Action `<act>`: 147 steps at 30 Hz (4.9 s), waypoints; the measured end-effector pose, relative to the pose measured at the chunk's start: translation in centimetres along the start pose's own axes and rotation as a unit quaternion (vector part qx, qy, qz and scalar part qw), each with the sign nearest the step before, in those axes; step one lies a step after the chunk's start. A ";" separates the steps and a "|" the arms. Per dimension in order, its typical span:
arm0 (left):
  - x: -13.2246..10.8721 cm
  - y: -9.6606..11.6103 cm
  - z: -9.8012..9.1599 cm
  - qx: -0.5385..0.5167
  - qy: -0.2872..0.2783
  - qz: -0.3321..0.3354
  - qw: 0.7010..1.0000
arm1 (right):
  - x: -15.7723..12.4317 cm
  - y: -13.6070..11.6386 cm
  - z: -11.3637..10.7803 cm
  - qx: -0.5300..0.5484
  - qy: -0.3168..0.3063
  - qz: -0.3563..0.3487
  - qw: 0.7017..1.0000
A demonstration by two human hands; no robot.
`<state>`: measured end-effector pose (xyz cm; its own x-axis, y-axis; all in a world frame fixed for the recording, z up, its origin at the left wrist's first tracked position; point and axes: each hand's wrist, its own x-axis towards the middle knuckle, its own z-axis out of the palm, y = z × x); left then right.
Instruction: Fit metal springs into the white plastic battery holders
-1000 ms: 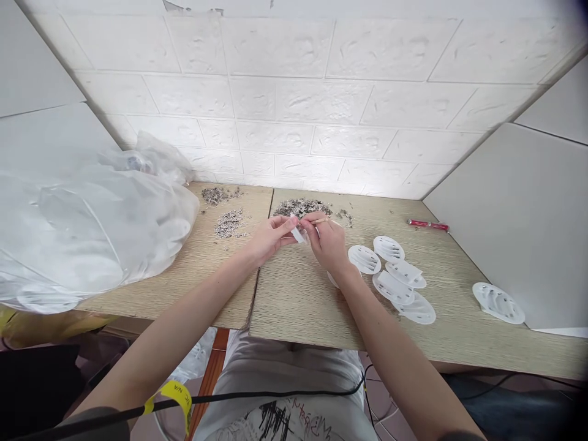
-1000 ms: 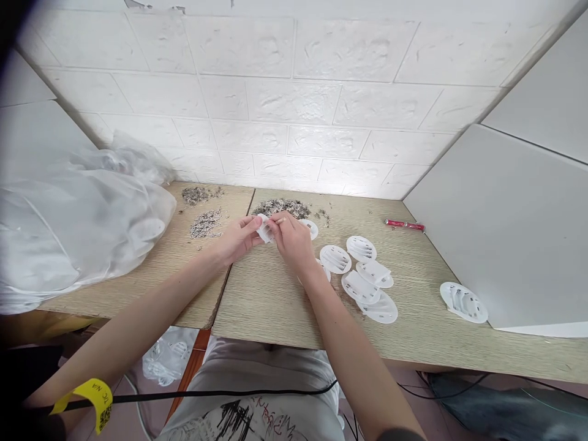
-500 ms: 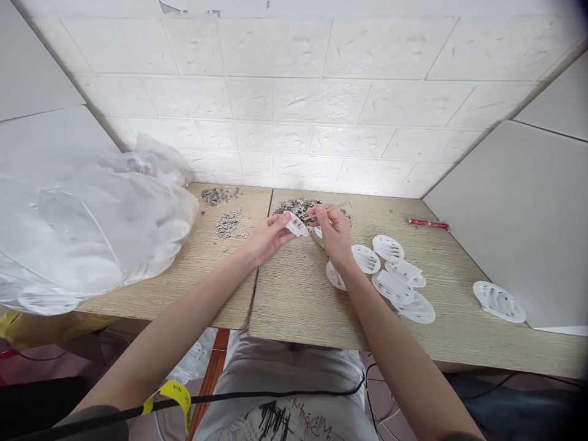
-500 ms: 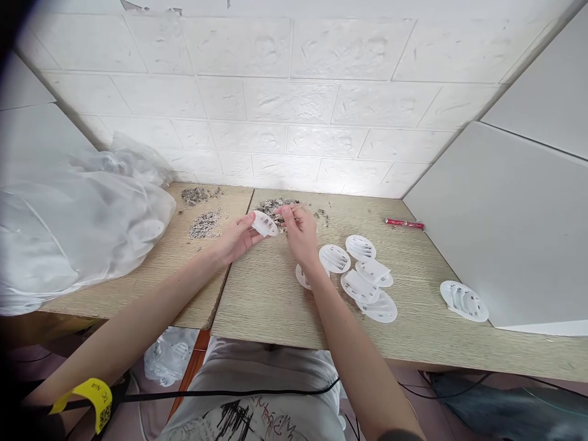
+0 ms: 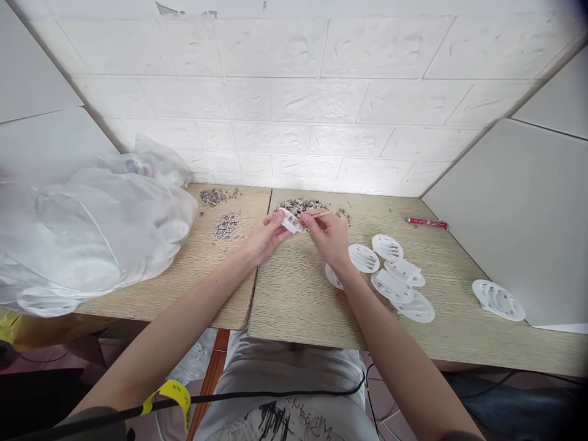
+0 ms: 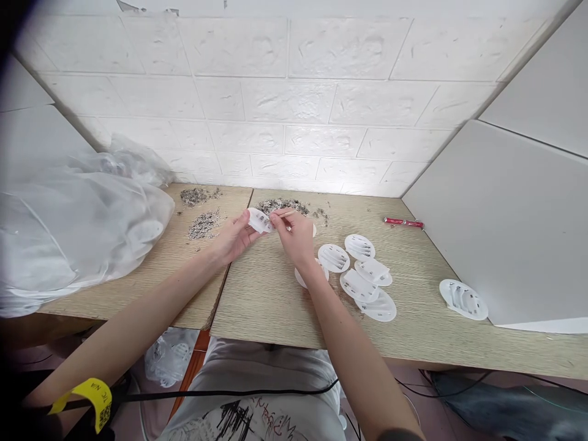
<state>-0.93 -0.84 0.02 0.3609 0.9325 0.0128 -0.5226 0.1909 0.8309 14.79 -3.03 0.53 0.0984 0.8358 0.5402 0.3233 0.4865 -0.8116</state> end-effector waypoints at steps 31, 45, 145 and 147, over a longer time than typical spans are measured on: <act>-0.2 0.0 0.3 -0.027 0.001 0.015 1.000 | -0.3 -0.3 0.3 0.002 0.019 -0.023 1.000; -0.3 -0.6 0.5 -0.018 0.000 0.066 0.998 | -0.9 -0.9 0.8 -0.047 0.054 -0.030 0.997; 0.0 -0.7 0.1 0.303 0.033 0.126 0.944 | -0.6 -0.5 0.3 -0.108 -0.030 -0.044 0.993; 0.1 -0.7 -0.1 0.343 0.032 0.153 0.926 | -0.7 -0.5 0.4 -0.138 -0.046 -0.081 0.986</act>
<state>-0.61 -0.90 -0.61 0.2183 0.9314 0.2914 0.0285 -0.3045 0.9521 14.19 -3.76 0.53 -0.0579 0.7785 0.6250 0.5727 0.5387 -0.6179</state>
